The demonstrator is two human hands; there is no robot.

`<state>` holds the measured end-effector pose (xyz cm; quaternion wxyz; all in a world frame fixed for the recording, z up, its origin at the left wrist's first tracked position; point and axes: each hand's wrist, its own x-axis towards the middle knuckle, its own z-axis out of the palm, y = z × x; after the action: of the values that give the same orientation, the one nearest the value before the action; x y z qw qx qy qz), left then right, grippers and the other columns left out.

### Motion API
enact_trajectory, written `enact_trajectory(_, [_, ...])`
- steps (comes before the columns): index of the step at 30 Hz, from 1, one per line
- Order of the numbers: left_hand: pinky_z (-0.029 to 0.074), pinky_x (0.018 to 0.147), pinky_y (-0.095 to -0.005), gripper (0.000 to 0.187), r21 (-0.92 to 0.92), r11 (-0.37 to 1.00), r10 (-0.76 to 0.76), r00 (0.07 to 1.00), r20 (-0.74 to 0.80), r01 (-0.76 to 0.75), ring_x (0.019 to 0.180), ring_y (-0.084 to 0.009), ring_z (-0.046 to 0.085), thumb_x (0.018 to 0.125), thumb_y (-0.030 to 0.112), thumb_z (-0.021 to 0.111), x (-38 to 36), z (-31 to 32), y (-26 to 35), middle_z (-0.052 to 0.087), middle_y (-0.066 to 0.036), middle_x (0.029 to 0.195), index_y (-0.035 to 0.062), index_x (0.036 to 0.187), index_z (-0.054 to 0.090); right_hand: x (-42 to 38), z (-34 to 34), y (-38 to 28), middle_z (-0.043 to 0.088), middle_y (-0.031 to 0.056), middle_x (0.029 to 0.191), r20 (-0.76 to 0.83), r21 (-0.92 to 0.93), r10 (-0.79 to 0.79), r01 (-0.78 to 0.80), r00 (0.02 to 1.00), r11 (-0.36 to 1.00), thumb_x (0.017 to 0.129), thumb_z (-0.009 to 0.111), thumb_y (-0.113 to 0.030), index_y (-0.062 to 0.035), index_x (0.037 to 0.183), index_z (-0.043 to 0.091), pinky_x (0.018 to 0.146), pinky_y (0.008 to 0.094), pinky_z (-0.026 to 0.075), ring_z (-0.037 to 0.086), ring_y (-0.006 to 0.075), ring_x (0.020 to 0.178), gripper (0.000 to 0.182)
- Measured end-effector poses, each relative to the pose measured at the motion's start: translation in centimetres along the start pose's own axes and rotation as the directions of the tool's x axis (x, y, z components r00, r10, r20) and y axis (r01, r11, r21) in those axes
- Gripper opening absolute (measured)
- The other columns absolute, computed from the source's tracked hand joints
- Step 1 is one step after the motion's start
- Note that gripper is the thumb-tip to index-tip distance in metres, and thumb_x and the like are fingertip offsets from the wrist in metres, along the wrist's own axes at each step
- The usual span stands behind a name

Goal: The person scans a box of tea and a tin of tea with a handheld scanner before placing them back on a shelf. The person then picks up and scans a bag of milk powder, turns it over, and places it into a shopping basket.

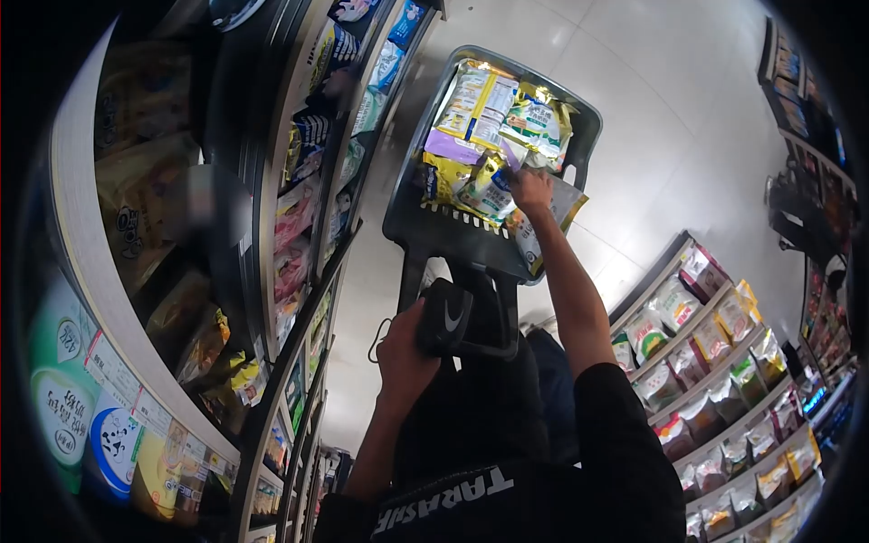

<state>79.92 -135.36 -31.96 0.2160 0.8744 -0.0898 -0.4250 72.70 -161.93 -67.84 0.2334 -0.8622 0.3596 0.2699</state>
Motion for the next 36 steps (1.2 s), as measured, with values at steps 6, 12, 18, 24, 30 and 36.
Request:
enact_trajectory(6, [0.055,0.090,-0.0414,0.060,-0.079,0.982,0.152,0.969,-0.194,-0.170,0.111,-0.0339,0.065,0.075,0.005,0.076,-1.6,1.3,-1.8,0.065,-0.015,0.123,0.0051,0.132,0.057,-4.5,-0.2,-0.2,0.068,0.0181,0.114,-0.040,0.138,-0.158,0.162,0.987,0.977,0.086,0.060,-0.019,-0.0100,0.119,0.061,0.102,0.0587,0.037,0.057,0.0422,0.118,0.035])
enact_trajectory(12, [0.054,0.090,-0.0397,0.051,-0.271,0.938,0.127,0.943,-0.307,-0.214,0.108,-0.0353,0.066,0.078,0.006,0.076,-5.7,0.0,-3.1,0.067,-0.018,0.117,0.0030,0.127,0.060,-14.0,-7.2,-4.1,0.066,0.0269,0.096,-0.160,0.352,-0.181,0.228,0.970,0.908,0.091,0.055,-0.012,-0.0056,0.114,0.053,0.083,0.0577,0.047,0.063,0.0476,0.094,0.024])
enact_trajectory(18, [0.056,0.077,-0.0311,0.030,-0.743,0.669,-0.104,0.987,-0.126,-0.025,0.094,-0.0174,0.068,0.080,-0.003,0.071,-10.5,-1.3,-7.2,0.072,-0.009,0.105,-0.0003,0.109,0.068,-25.1,-18.1,-9.0,0.062,0.0298,0.086,-0.247,0.496,-0.190,0.293,0.950,0.818,0.101,0.052,-0.019,-0.0031,0.109,0.050,0.074,0.0563,0.044,0.061,0.0496,0.084,0.018])
enact_trajectory(24, [0.058,0.079,-0.0402,0.047,-0.951,0.266,-0.036,0.984,-0.172,-0.156,0.118,-0.0287,0.060,0.092,0.015,0.060,-17.6,-5.8,-9.1,0.059,-0.017,0.134,0.0034,0.137,0.051,-38.8,-29.7,-15.0,0.049,-0.0033,0.077,-0.246,0.739,-0.367,0.419,0.897,0.528,0.106,0.051,-0.020,-0.0046,0.097,0.054,0.064,0.0261,0.038,0.041,0.0074,0.071,0.019])
enact_trajectory(30, [0.047,0.102,-0.0513,0.060,-0.890,-0.291,0.012,0.929,-0.371,-0.351,0.132,-0.0322,0.051,0.098,0.031,0.060,-24.9,-6.5,-11.6,0.051,-0.017,0.145,0.0069,0.149,0.038,-48.6,-31.8,-20.5,0.061,-0.0004,0.097,-0.069,0.943,-0.784,0.296,0.617,0.150,0.105,0.053,-0.020,-0.0016,0.112,0.058,0.076,0.0226,0.046,0.055,0.0058,0.086,0.020])
enact_trajectory(36, [0.036,0.114,-0.0478,0.055,-0.601,-0.652,0.003,0.791,-0.612,-0.462,0.135,-0.0283,0.049,0.099,0.036,0.059,-33.5,-3.7,-15.8,0.052,-0.010,0.146,0.0075,0.144,0.047,-56.2,-31.0,-27.6,0.066,-0.0006,0.093,0.078,0.947,-0.885,0.244,0.460,0.210,0.102,0.057,-0.018,-0.0012,0.107,0.061,0.075,0.0205,0.047,0.060,0.0037,0.083,0.018])
